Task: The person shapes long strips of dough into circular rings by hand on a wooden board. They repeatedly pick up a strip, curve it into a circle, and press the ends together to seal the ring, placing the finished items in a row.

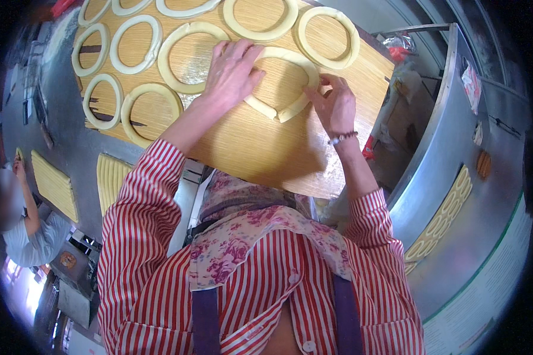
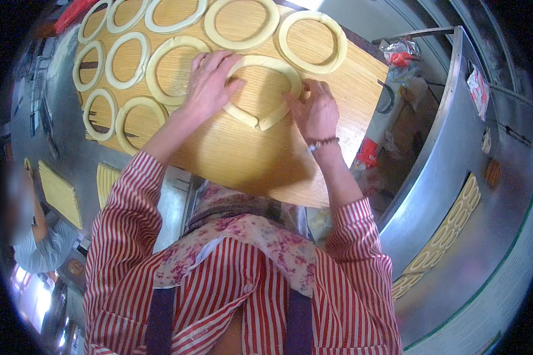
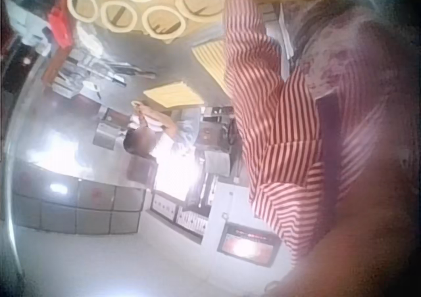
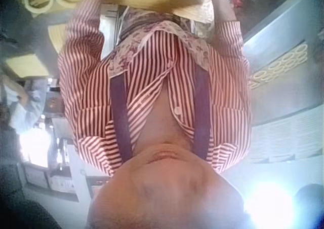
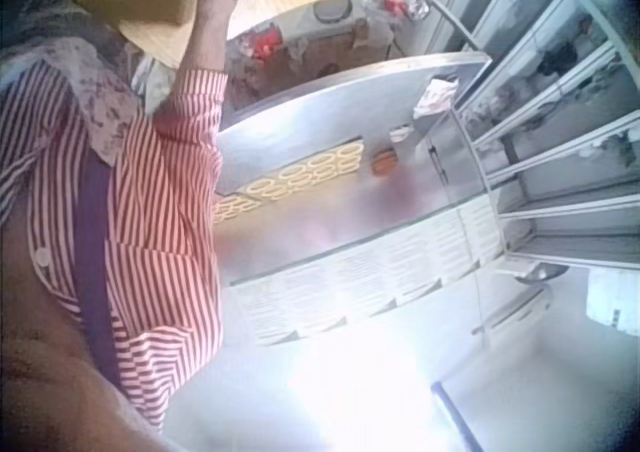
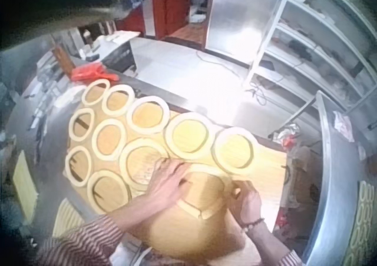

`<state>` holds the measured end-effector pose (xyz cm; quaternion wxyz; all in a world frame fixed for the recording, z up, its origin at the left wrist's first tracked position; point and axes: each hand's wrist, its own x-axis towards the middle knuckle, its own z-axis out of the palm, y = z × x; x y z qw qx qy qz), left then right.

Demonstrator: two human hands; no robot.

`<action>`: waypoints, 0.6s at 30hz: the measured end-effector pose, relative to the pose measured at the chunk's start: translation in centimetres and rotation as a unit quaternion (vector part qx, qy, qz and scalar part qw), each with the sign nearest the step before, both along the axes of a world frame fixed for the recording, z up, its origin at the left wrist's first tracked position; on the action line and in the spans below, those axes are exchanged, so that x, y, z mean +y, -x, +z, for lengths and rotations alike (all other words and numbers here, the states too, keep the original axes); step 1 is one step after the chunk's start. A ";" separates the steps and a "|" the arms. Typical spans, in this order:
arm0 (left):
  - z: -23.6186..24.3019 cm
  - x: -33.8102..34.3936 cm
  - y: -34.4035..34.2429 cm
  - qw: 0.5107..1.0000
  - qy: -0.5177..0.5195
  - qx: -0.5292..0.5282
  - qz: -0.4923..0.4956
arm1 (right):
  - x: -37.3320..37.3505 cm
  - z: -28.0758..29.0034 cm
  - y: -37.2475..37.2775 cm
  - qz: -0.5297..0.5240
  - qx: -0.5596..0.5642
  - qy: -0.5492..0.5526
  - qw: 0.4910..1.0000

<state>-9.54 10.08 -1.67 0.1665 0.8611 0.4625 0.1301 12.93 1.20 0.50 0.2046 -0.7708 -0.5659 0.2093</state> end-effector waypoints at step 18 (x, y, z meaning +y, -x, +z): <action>-3.5 -6.9 1.9 0.966 0.097 -0.084 -0.225 | -6.3 -4.4 3.3 0.251 0.026 -0.057 0.966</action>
